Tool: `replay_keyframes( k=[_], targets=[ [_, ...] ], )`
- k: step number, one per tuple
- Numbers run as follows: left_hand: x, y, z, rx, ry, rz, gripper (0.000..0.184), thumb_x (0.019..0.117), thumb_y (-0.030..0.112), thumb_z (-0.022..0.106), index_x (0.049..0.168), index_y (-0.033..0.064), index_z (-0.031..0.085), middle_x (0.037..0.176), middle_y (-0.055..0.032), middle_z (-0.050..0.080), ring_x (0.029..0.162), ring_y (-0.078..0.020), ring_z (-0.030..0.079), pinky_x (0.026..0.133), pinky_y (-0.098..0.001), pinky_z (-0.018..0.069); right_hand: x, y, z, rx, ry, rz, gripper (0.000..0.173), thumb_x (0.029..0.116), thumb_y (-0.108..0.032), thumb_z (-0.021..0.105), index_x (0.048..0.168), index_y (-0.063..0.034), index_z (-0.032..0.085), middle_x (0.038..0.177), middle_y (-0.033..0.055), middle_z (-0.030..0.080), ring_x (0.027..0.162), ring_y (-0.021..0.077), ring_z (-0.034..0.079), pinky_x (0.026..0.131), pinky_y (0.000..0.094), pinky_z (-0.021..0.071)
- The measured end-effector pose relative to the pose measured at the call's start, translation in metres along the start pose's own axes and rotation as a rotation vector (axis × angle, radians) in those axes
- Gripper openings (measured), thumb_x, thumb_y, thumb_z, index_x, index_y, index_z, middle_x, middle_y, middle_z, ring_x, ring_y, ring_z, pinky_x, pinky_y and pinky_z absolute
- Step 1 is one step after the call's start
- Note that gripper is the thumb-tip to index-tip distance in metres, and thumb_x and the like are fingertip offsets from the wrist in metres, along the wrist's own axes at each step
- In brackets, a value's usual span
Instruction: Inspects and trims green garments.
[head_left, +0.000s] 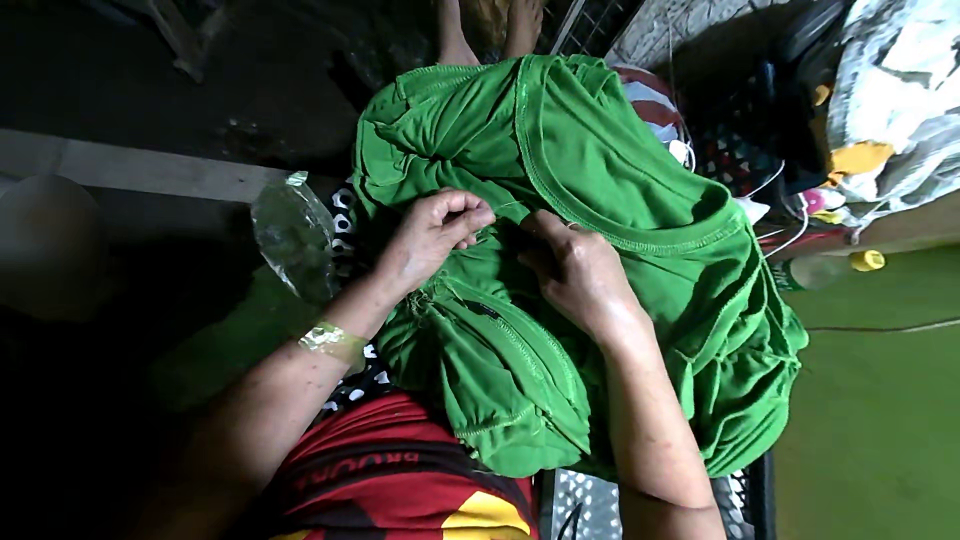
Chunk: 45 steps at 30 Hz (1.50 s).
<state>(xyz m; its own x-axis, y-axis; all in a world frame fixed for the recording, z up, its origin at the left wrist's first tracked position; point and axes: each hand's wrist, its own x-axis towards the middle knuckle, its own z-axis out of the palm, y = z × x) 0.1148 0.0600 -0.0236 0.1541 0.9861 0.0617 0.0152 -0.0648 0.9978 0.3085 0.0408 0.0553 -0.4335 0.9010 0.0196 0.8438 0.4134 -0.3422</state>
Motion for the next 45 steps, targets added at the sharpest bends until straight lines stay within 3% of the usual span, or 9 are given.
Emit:
replay_keyframes(
  k=[10, 14, 19, 24, 30, 34, 37, 39, 45],
  targets=[
    [0.001, -0.002, 0.001, 0.02, 0.013, 0.013, 0.014, 0.1009, 0.016, 0.062, 0.099, 0.0053, 0.071, 0.094, 0.0027, 0.059, 0.076, 0.0023, 0.056, 0.068, -0.0123, 0.0472, 0.011, -0.004, 0.008, -0.084, -0.019, -0.023, 0.018, 0.095, -0.007, 0.067, 0.112, -0.0081, 0.072, 0.087, 0.019, 0.068, 0.077, 0.0398, 0.069, 0.06, 0.0555, 0.0525],
    [0.001, 0.002, -0.007, -0.248, 0.034, -0.075, 0.014, 0.1052, 0.011, 0.051, 0.102, 0.0086, 0.065, 0.08, 0.0097, 0.06, 0.071, 0.0022, 0.058, 0.068, -0.0144, 0.0509, 0.015, 0.024, 0.013, 0.155, -0.02, -0.017, 0.021, 0.0973, -0.009, 0.063, 0.117, -0.0041, 0.069, 0.096, 0.0162, 0.071, 0.085, 0.0329, 0.071, 0.075, 0.0566, 0.0559],
    [-0.004, 0.01, -0.024, -0.167, 0.046, -0.015, 0.013, 0.1047, 0.01, 0.051, 0.1, 0.0069, 0.063, 0.084, 0.0076, 0.066, 0.073, -0.0005, 0.065, 0.07, -0.0183, 0.0576, 0.005, 0.038, 0.009, 0.451, 0.001, 0.007, 0.025, 0.098, -0.009, 0.063, 0.121, -0.0017, 0.06, 0.096, 0.0062, 0.066, 0.077, 0.0065, 0.062, 0.071, 0.0251, 0.0536],
    [-0.009, 0.015, -0.019, 0.164, 0.063, 0.039, 0.014, 0.1, 0.015, 0.064, 0.1, 0.0018, 0.069, 0.086, 0.0002, 0.069, 0.07, -0.0015, 0.067, 0.068, -0.0196, 0.0592, 0.007, 0.042, 0.011, 0.511, 0.013, 0.029, 0.023, 0.099, -0.012, 0.061, 0.12, -0.0025, 0.058, 0.093, 0.0017, 0.063, 0.076, 0.0012, 0.059, 0.07, 0.0198, 0.0514],
    [-0.003, 0.003, 0.005, 0.557, 0.067, 0.298, 0.014, 0.0943, 0.009, 0.068, 0.093, -0.0021, 0.076, 0.088, -0.0167, 0.068, 0.08, -0.0221, 0.066, 0.077, -0.0334, 0.0543, 0.008, 0.041, 0.015, 0.493, 0.052, 0.041, 0.024, 0.0983, -0.012, 0.061, 0.12, -0.0015, 0.058, 0.093, 0.0028, 0.065, 0.076, 0.0019, 0.06, 0.071, 0.0209, 0.0519],
    [-0.004, 0.015, 0.011, 0.743, -0.078, 0.108, 0.023, 0.105, 0.012, 0.053, 0.104, -0.0056, 0.067, 0.108, -0.024, 0.064, 0.096, -0.0372, 0.067, 0.085, -0.0509, 0.0545, -0.002, 0.029, 0.012, 0.423, 0.065, 0.067, 0.026, 0.0973, -0.009, 0.063, 0.122, -0.0057, 0.057, 0.081, 0.0065, 0.063, 0.059, 0.0103, 0.056, 0.053, 0.0268, 0.0487],
    [-0.003, 0.019, 0.005, 0.612, -0.144, -0.03, 0.026, 0.1088, 0.012, 0.044, 0.111, -0.0068, 0.062, 0.114, -0.0247, 0.061, 0.104, -0.0363, 0.064, 0.09, -0.0526, 0.0511, -0.007, 0.022, 0.007, 0.322, 0.057, 0.027, 0.03, 0.0956, -0.005, 0.066, 0.124, -0.0041, 0.058, 0.081, 0.0103, 0.064, 0.058, 0.0169, 0.058, 0.052, 0.0339, 0.0502],
    [-0.001, 0.017, -0.006, 0.471, -0.172, -0.09, 0.028, 0.1103, 0.014, 0.041, 0.115, -0.0058, 0.06, 0.104, -0.0204, 0.062, 0.093, -0.0278, 0.063, 0.086, -0.0456, 0.0521, -0.007, 0.021, 0.004, 0.268, 0.038, -0.017, 0.029, 0.0937, -0.004, 0.068, 0.122, -0.0029, 0.061, 0.085, 0.0119, 0.066, 0.063, 0.0201, 0.062, 0.056, 0.0384, 0.0529],
    [-0.003, 0.012, -0.007, 0.408, -0.149, -0.044, 0.026, 0.1102, 0.015, 0.042, 0.114, -0.0031, 0.059, 0.1, -0.016, 0.062, 0.087, -0.0212, 0.064, 0.08, -0.0387, 0.054, 0.0, 0.005, -0.006, 0.109, -0.065, 0.003, 0.025, 0.0923, -0.005, 0.07, 0.117, -0.0039, 0.067, 0.089, 0.0157, 0.069, 0.077, 0.0325, 0.068, 0.066, 0.054, 0.0546]
  ],
)
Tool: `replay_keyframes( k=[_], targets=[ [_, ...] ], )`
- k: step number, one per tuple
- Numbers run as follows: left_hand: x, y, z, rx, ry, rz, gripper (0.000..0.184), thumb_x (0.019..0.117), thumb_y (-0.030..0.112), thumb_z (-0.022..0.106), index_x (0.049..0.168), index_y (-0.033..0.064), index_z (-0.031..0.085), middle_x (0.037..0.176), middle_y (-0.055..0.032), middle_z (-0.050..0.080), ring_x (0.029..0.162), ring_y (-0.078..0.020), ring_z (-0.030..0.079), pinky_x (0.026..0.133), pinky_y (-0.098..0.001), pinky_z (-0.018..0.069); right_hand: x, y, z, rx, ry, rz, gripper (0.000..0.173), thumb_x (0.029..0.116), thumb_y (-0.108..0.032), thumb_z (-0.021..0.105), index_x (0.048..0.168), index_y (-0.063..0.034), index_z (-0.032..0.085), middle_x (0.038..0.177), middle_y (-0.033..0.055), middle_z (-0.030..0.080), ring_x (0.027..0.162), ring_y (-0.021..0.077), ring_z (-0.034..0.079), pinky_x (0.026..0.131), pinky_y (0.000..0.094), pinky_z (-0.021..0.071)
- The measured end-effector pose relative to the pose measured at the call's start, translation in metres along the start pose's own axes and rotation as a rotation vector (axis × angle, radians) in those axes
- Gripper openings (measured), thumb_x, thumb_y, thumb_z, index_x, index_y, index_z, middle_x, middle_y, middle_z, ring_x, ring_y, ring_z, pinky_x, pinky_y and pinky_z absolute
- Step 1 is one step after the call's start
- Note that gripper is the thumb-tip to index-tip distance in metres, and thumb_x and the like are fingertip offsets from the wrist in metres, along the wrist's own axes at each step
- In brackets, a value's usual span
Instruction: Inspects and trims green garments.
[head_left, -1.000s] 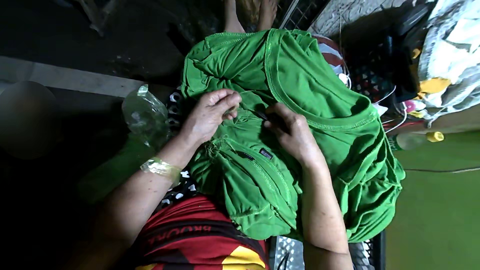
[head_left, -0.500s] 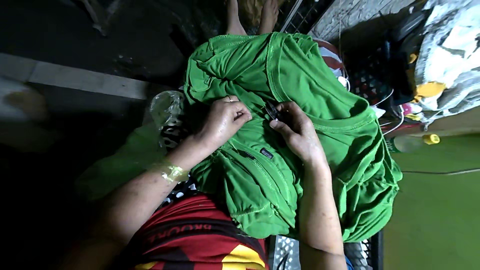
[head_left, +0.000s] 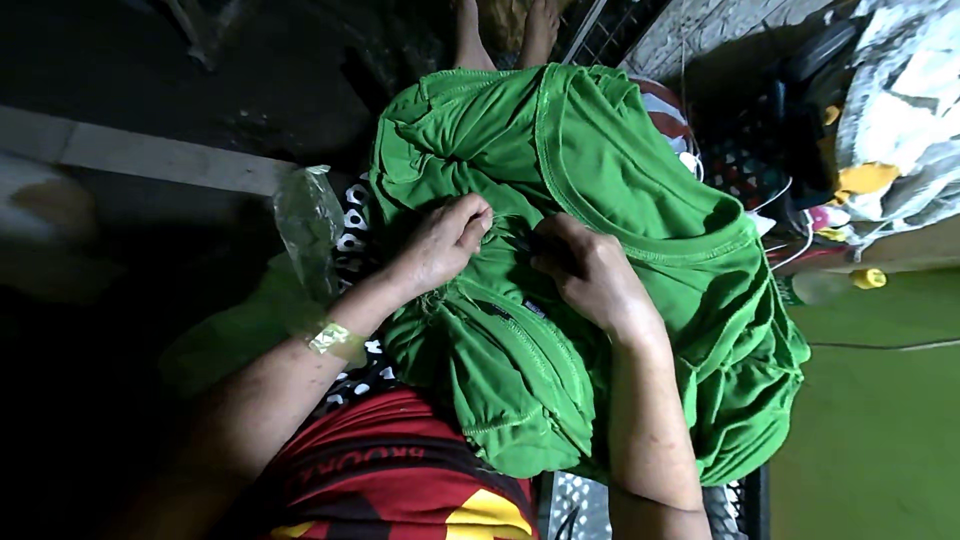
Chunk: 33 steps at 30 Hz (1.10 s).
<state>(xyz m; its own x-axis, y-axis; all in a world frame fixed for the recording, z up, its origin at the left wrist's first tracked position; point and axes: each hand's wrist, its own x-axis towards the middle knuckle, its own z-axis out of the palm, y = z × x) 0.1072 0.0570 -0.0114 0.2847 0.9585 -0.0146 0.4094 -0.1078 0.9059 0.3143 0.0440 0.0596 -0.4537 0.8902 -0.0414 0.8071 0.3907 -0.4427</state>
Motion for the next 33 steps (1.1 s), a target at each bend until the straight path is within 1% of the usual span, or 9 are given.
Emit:
replay_keyframes(
  k=[5, 10, 16, 19, 23, 27, 28, 30, 33],
  targets=[
    [-0.007, -0.004, 0.018, 0.137, 0.212, 0.194, 0.02, 0.1072, 0.009, 0.046, 0.112, -0.005, 0.06, 0.108, -0.0218, 0.06, 0.085, -0.0251, 0.065, 0.077, -0.038, 0.0563, 0.022, -0.015, -0.007, -0.119, -0.172, 0.078, 0.022, 0.0994, -0.013, 0.063, 0.119, -0.0046, 0.068, 0.095, 0.0193, 0.071, 0.089, 0.04, 0.07, 0.075, 0.0611, 0.0534],
    [-0.006, -0.012, 0.028, 0.236, 0.353, 0.33, 0.016, 0.1047, 0.008, 0.052, 0.108, -0.0047, 0.062, 0.108, -0.0235, 0.058, 0.08, -0.0252, 0.064, 0.071, -0.0339, 0.0563, 0.031, -0.025, -0.006, -0.185, -0.207, 0.065, 0.023, 0.0992, -0.011, 0.062, 0.121, -0.0067, 0.068, 0.094, 0.0195, 0.071, 0.087, 0.041, 0.07, 0.073, 0.0612, 0.0532],
    [-0.004, -0.014, 0.03, 0.236, 0.357, 0.32, 0.017, 0.1053, 0.009, 0.052, 0.109, -0.0027, 0.063, 0.108, -0.022, 0.057, 0.082, -0.0243, 0.064, 0.073, -0.032, 0.0561, 0.032, -0.01, 0.002, -0.126, -0.143, -0.009, 0.019, 0.0971, -0.008, 0.063, 0.114, -0.0074, 0.071, 0.093, 0.0177, 0.072, 0.086, 0.0391, 0.071, 0.072, 0.0612, 0.0531],
    [-0.004, -0.008, 0.019, 0.064, 0.254, 0.15, 0.022, 0.1079, 0.01, 0.045, 0.115, -0.0048, 0.06, 0.109, -0.0195, 0.058, 0.083, -0.0197, 0.063, 0.075, -0.0325, 0.0556, 0.034, 0.004, 0.006, -0.026, -0.128, -0.011, 0.02, 0.0971, -0.008, 0.063, 0.116, -0.0052, 0.07, 0.096, 0.0178, 0.072, 0.09, 0.0381, 0.071, 0.077, 0.0625, 0.0538],
    [-0.007, -0.01, -0.006, -0.239, 0.197, 0.025, 0.024, 0.11, 0.016, 0.039, 0.117, -0.0005, 0.055, 0.087, -0.003, 0.058, 0.073, -0.0048, 0.059, 0.07, -0.0232, 0.0531, 0.031, 0.019, 0.0, 0.18, -0.126, 0.042, 0.025, 0.0992, -0.011, 0.064, 0.122, -0.0012, 0.063, 0.1, 0.0142, 0.07, 0.088, 0.0235, 0.069, 0.082, 0.0462, 0.0562],
    [-0.019, -0.018, -0.041, -0.4, 0.208, 0.118, 0.012, 0.1065, 0.015, 0.044, 0.104, 0.0088, 0.055, 0.08, 0.009, 0.055, 0.069, 0.0028, 0.057, 0.066, -0.0152, 0.0516, 0.021, 0.015, -0.008, 0.255, -0.043, 0.049, 0.029, 0.099, -0.009, 0.063, 0.126, -0.0011, 0.057, 0.103, 0.0112, 0.066, 0.085, 0.0128, 0.066, 0.077, 0.0331, 0.0565],
    [-0.022, -0.017, -0.05, -0.418, 0.206, 0.137, 0.011, 0.1064, 0.014, 0.045, 0.102, 0.0111, 0.055, 0.079, 0.0108, 0.056, 0.068, 0.0037, 0.057, 0.064, -0.0139, 0.0513, 0.016, 0.008, -0.011, 0.26, -0.012, 0.028, 0.029, 0.0997, -0.008, 0.062, 0.127, -0.0011, 0.055, 0.101, 0.0115, 0.066, 0.08, 0.0121, 0.064, 0.072, 0.0306, 0.0551],
    [-0.029, -0.01, -0.064, -0.485, 0.181, 0.161, 0.012, 0.1057, 0.012, 0.044, 0.101, 0.0126, 0.055, 0.079, 0.0108, 0.057, 0.067, 0.0022, 0.056, 0.062, -0.014, 0.0501, 0.013, -0.008, -0.015, 0.329, 0.006, -0.04, 0.031, 0.0993, -0.009, 0.061, 0.129, -0.0065, 0.052, 0.098, 0.0032, 0.062, 0.069, 0.0024, 0.057, 0.059, 0.0178, 0.0487],
    [-0.036, 0.02, -0.064, -0.577, 0.084, 0.33, 0.013, 0.1042, 0.008, 0.047, 0.101, 0.0048, 0.059, 0.072, 0.007, 0.058, 0.059, 0.0006, 0.054, 0.054, -0.0153, 0.048, 0.029, -0.03, -0.012, 0.62, -0.028, -0.071, 0.035, 0.0953, -0.013, 0.064, 0.128, -0.0162, 0.052, 0.098, -0.0083, 0.064, 0.062, -0.0052, 0.054, 0.05, 0.0095, 0.0442]
  ],
)
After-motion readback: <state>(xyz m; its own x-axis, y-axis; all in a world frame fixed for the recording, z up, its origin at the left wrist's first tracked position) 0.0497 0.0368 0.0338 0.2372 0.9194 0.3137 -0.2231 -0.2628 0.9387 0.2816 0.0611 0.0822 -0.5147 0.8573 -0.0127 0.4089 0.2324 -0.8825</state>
